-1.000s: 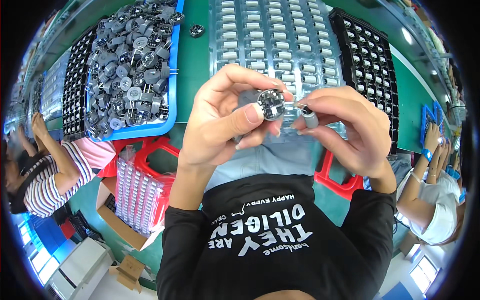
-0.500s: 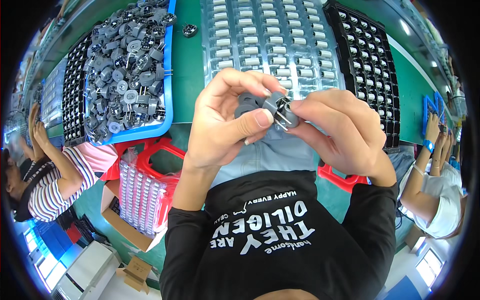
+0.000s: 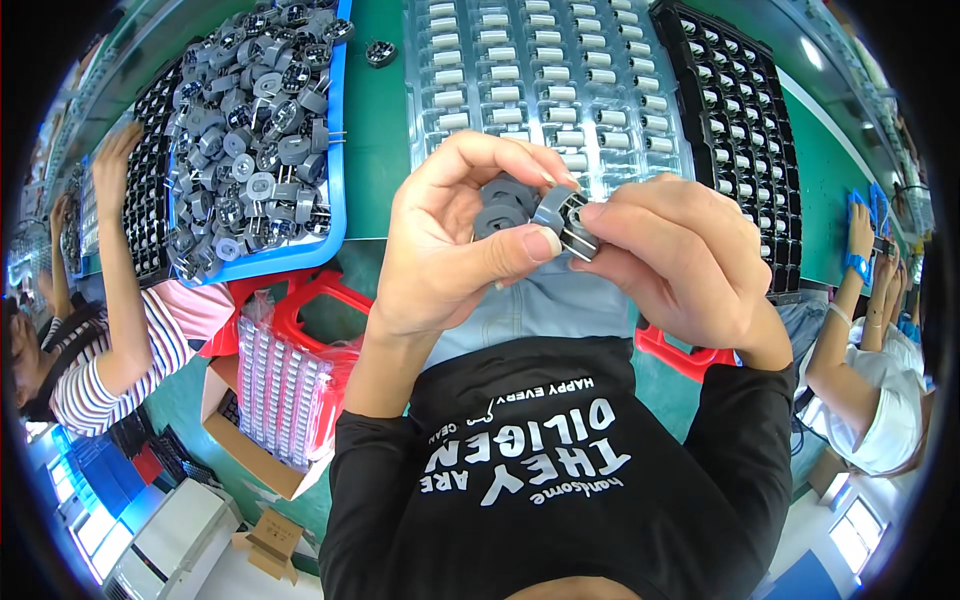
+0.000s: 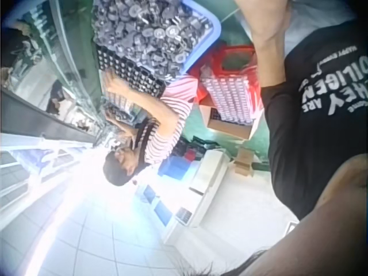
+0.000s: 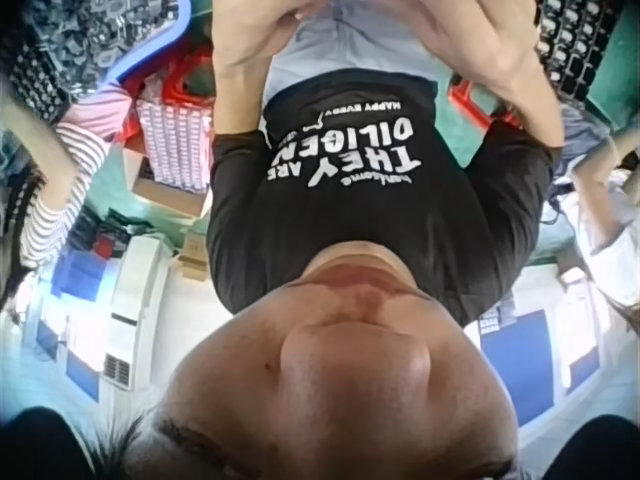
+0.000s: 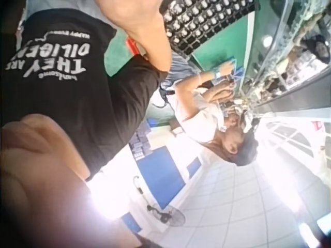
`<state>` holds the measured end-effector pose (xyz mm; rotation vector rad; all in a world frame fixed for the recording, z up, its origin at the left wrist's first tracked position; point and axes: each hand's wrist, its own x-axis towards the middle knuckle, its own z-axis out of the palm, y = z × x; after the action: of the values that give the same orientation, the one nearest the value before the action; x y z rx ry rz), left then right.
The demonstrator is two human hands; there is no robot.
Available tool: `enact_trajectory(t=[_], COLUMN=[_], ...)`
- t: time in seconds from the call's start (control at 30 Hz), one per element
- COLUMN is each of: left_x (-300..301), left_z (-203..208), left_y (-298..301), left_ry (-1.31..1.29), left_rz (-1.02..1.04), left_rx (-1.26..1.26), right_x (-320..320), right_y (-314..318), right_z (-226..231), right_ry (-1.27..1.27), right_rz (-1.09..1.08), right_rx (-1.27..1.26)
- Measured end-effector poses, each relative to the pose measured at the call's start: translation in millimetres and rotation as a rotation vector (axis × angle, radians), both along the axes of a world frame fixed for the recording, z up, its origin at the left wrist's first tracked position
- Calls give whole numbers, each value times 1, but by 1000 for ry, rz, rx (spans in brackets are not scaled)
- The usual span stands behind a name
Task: Assembling small electronic components by hand at a factory workbench.
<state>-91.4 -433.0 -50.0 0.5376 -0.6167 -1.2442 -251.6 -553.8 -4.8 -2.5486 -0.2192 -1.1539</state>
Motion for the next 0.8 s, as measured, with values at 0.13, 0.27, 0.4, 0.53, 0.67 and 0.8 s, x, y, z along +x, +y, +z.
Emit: enact_trajectory(t=[0.13, 0.27, 0.4, 0.53, 0.67, 0.8], left_x=[-2, 0, -4, -13, -25, -38], left_z=[0, -2, -1, -2, 1, 0], left_y=[0, -1, 0, -2, 1, 6], left_ry=[-58, -57, -157, -323, -418, -660], left_rz=[39, 8, 98, 297, 367, 440], left_rx=[9, -3, -56, -42, 26, -23], right_x=[1, 1, -1, -8, -15, -31], right_y=[1, 1, 3, 4, 6, 13], right_z=[1, 2, 5, 3, -2, -15], right_ry=[31, 45, 60, 156, 168, 179], right_rz=[-10, -15, -12, -70, -55, -25], right_rx=[29, 44, 73, 153, 425, 765])
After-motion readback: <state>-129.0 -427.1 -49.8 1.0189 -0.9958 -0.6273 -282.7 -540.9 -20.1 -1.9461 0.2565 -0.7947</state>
